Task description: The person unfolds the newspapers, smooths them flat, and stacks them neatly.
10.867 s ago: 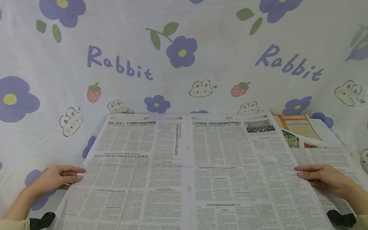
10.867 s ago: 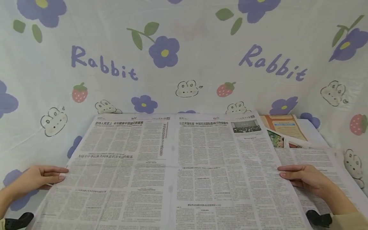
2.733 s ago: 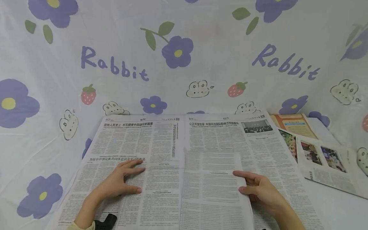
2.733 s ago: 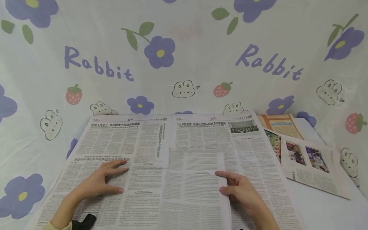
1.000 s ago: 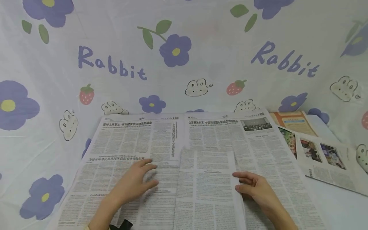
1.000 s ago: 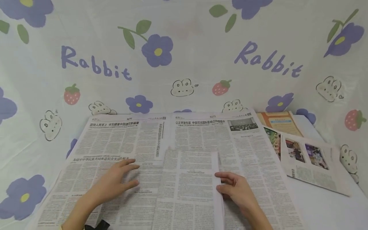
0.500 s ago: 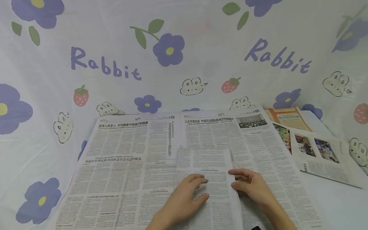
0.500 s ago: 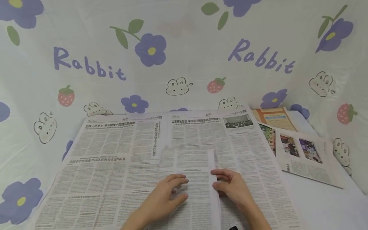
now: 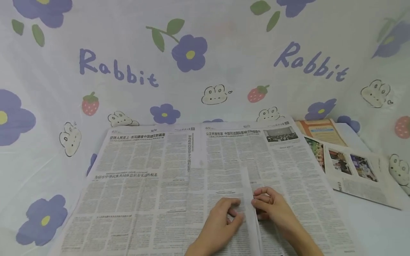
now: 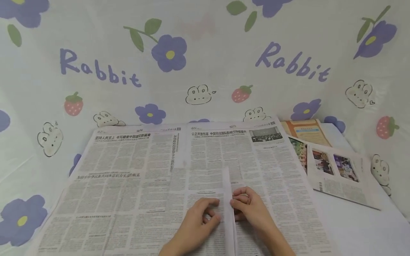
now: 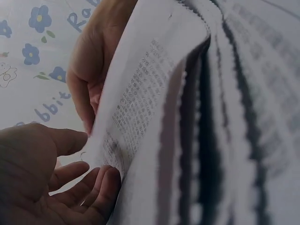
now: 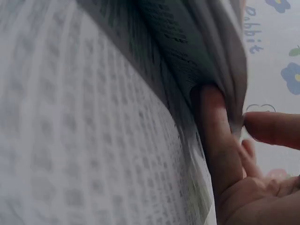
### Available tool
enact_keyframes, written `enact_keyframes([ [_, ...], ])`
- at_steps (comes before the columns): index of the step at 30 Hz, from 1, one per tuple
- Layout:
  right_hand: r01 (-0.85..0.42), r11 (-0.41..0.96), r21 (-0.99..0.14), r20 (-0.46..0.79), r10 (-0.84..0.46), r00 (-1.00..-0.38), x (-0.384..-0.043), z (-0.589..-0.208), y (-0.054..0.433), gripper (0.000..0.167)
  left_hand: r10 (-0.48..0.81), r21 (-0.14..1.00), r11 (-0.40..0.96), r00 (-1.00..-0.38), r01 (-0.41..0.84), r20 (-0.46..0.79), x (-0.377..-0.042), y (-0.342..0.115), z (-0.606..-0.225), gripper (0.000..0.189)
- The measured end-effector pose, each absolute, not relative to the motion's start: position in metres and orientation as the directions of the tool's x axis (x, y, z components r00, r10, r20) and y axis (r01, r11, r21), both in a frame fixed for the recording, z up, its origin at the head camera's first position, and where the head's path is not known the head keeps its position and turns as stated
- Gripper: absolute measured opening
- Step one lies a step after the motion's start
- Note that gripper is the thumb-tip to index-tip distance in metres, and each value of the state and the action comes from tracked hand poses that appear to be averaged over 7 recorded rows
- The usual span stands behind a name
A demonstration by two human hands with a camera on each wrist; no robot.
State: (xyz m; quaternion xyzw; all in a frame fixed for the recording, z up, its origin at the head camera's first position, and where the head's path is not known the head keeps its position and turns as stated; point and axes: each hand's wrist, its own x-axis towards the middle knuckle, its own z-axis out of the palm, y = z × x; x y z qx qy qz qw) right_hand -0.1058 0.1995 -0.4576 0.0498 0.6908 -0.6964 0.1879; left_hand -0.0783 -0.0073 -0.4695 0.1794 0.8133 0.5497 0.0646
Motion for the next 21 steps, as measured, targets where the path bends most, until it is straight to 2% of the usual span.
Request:
enact_keyframes([
  [6,0.296,-0.038,-0.955,-0.276,-0.264,-0.924,-0.101,-0.454,0.194,0.048,0.324,0.929,0.316,-0.942,0.194,0.086,-0.08,-0.007,-0.472,0.057],
  [12,0.26,-0.028,-0.965,-0.239,-0.315,-0.919,-0.098,-0.455,0.189,0.055,0.318,0.954,0.273,-0.948,0.125,0.034,-0.081,-0.008,-0.473,0.073],
  [21,0.245,-0.018,-0.969,-0.229,-0.295,-0.928,-0.096,-0.457,0.183,0.057,0.344,0.972,0.209,-0.938,0.109,0.032,-0.081,-0.015,-0.476,0.073],
])
